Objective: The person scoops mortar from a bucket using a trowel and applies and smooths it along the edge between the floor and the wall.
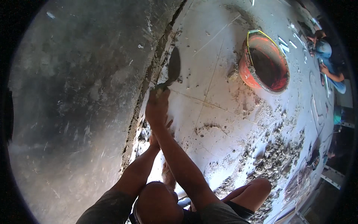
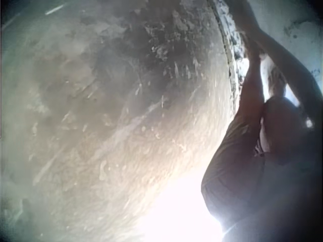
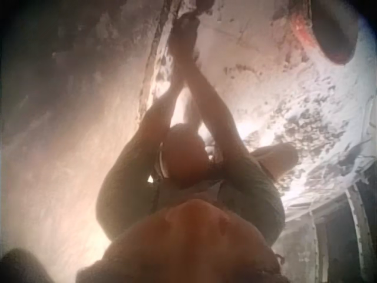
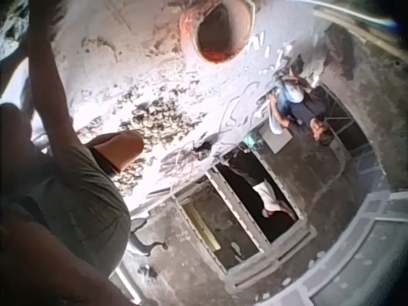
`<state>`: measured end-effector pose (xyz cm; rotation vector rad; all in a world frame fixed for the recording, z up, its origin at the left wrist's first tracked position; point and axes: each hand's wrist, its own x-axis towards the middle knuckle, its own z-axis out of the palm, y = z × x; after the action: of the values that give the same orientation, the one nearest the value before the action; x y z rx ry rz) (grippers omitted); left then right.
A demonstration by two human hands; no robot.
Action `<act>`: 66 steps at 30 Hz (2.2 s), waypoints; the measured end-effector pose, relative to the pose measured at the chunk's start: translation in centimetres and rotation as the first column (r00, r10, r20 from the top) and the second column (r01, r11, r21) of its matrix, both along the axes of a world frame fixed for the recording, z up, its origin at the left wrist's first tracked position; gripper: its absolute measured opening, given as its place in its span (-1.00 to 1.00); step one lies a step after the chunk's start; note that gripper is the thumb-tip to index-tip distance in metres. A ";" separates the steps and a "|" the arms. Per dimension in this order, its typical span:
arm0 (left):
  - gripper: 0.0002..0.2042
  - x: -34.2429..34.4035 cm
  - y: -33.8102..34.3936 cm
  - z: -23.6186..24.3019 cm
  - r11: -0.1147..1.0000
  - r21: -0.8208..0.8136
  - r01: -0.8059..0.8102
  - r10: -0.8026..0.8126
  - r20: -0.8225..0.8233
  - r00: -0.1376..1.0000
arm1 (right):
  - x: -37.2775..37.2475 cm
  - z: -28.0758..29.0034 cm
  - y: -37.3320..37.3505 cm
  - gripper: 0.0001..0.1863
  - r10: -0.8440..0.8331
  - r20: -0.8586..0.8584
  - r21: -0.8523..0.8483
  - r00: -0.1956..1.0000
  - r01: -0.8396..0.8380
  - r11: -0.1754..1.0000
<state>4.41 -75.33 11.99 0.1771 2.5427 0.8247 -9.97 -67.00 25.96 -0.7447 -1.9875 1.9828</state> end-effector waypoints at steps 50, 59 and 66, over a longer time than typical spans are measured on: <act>-0.27 1.2 -4.3 -5.3 0.998 -0.042 0.048 -0.046 0.054 0.997 | -0.3 4.3 2.6 -0.60 0.615 0.115 -0.753 0.780 -0.335 0.566; -0.27 -2.6 4.3 1.9 0.918 -0.311 0.246 -0.322 -0.223 0.920 | -5.0 -1.4 9.9 -0.55 0.499 0.201 -0.833 0.843 -0.121 0.540; -0.22 -2.9 3.3 2.8 0.954 -0.200 0.225 -0.272 -0.253 0.928 | -8.2 1.9 9.1 -0.57 0.560 0.116 -0.733 0.820 -0.310 0.605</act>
<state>1.46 -72.00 14.75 0.5871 2.7558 0.5135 -18.15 -57.93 27.85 -0.8239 -1.6531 3.1991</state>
